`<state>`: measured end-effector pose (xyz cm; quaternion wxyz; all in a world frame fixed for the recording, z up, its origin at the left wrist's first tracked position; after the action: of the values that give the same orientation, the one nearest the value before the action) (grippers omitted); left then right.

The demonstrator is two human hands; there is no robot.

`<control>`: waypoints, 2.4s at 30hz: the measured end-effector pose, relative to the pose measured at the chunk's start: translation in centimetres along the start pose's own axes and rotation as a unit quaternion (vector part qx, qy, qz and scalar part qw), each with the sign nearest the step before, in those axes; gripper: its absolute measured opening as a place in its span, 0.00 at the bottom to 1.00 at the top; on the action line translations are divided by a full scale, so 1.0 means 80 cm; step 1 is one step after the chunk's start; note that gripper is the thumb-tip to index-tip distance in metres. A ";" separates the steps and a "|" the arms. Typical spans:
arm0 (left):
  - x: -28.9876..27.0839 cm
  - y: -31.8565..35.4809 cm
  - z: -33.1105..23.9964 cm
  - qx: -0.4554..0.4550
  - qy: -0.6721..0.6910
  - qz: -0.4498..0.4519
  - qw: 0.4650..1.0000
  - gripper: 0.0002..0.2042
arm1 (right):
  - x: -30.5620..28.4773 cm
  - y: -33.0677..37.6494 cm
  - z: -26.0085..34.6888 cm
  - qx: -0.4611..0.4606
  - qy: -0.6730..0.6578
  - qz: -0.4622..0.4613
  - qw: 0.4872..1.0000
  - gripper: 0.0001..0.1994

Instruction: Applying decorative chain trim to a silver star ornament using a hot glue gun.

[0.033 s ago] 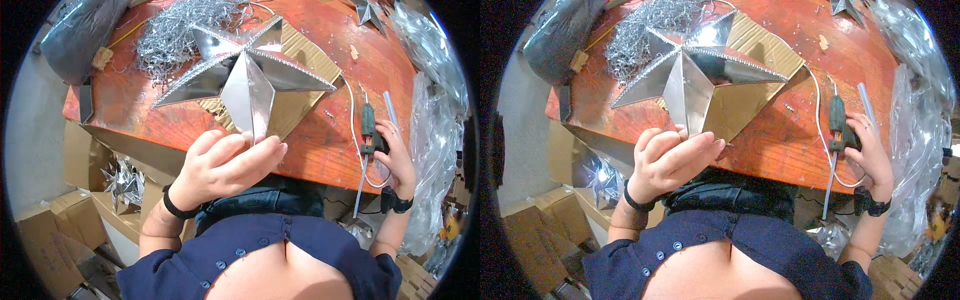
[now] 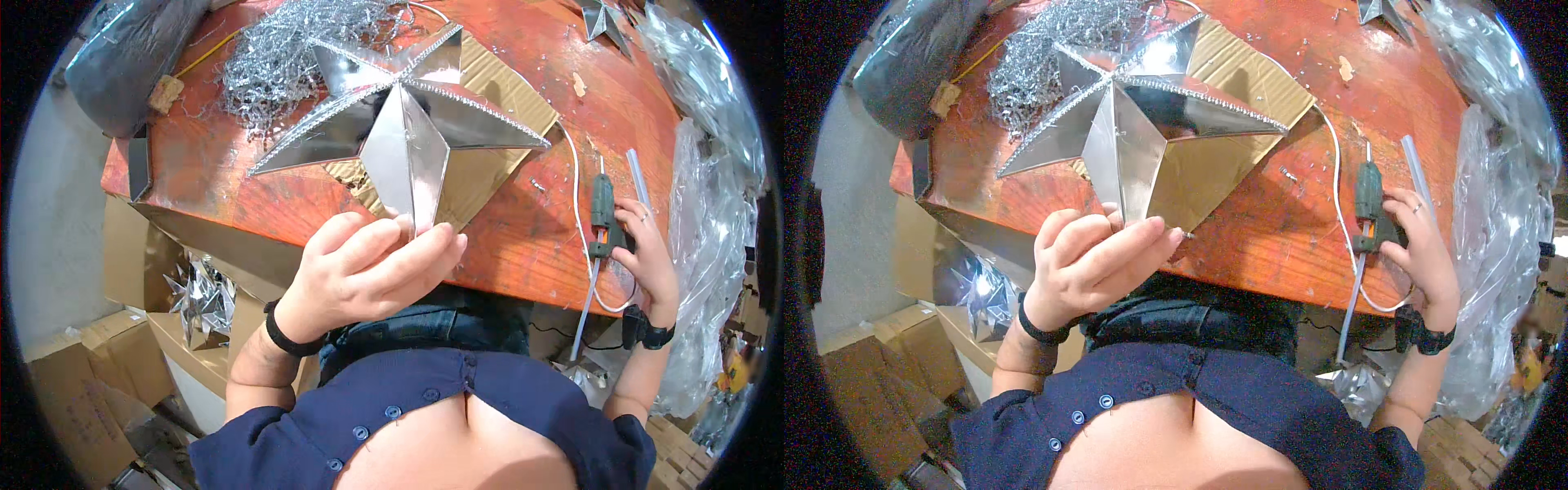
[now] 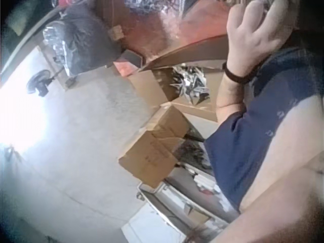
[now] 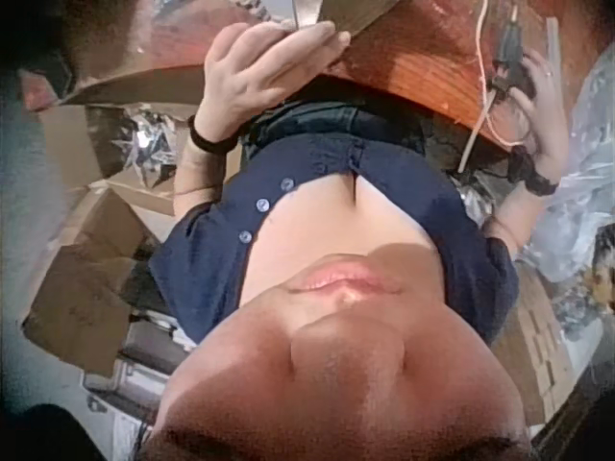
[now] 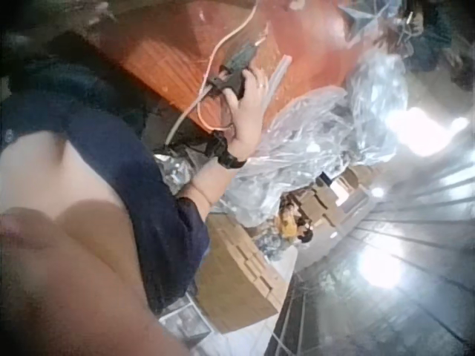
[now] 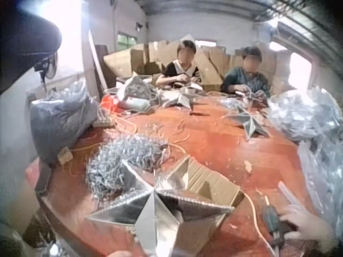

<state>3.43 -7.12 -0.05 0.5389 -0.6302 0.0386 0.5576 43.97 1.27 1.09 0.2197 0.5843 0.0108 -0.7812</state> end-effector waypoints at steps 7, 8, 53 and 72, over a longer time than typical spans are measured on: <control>0.003 0.018 0.003 0.024 0.028 -0.059 0.998 0.14 | -0.015 0.001 0.027 0.017 -0.062 -0.223 0.973 0.21; 0.005 0.020 0.001 0.018 0.027 -0.059 0.998 0.14 | -0.017 -0.006 0.038 0.014 -0.060 -0.219 0.974 0.21; -0.034 0.018 0.013 -0.127 0.642 0.036 0.755 0.06 | -0.015 -0.143 0.212 -0.127 -0.284 -0.220 0.925 0.34; -0.027 0.023 0.012 -0.124 0.638 0.040 0.759 0.06 | -0.011 -0.145 0.206 -0.161 -0.297 -0.202 0.919 0.31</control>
<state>0.81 -8.35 0.59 0.2839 -0.8994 0.3291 0.0474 25.05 7.50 4.35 0.1415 0.2680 0.1886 -0.9341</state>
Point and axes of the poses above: each hand's wrist, its own y-axis away from the middle knuckle, its own x-axis out of the palm, z = x × y, the point moved 2 cm from there along -y, towards the middle knuckle, and after that the axes turned 9 degrees about x, right-handed, at the moved point
